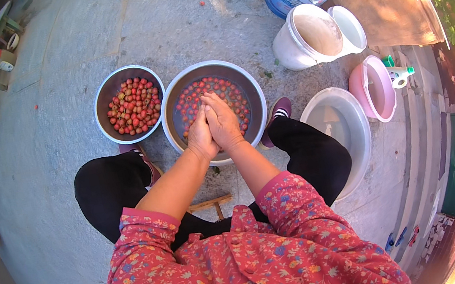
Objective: The person sits and repeatedly picks small red fruits from a large bowl of water, removes stems or debris by hand, and places the cleaned fruit into a smaller adjacent bowl. The process continues throughout the clip with consistent hand movements.
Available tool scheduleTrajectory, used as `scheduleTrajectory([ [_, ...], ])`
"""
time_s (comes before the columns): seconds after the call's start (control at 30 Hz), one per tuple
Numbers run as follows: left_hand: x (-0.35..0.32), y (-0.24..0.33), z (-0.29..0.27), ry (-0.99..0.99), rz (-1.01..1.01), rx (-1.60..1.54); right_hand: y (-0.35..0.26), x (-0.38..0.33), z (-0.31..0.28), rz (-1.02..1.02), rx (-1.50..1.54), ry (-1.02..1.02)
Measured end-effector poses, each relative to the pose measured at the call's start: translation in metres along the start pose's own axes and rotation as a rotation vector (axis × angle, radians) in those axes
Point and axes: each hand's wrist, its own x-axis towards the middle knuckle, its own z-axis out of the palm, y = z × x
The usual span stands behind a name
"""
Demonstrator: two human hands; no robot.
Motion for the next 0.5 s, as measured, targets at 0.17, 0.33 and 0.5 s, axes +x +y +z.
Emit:
scheduleTrajectory([
  [0.17, 0.013, 0.011, -0.015, -0.052, 0.182, 0.000, -0.032, -0.019, 0.013, -0.089, 0.001, -0.005],
  [0.33, 0.000, -0.012, 0.000, -0.021, 0.042, 0.007, 0.021, 0.022, -0.008, 0.220, 0.301, 0.053],
  [0.5, 0.007, 0.004, -0.003, -0.163, 0.034, -0.180, -0.001, 0.032, -0.028, 0.264, 1.094, 0.218],
])
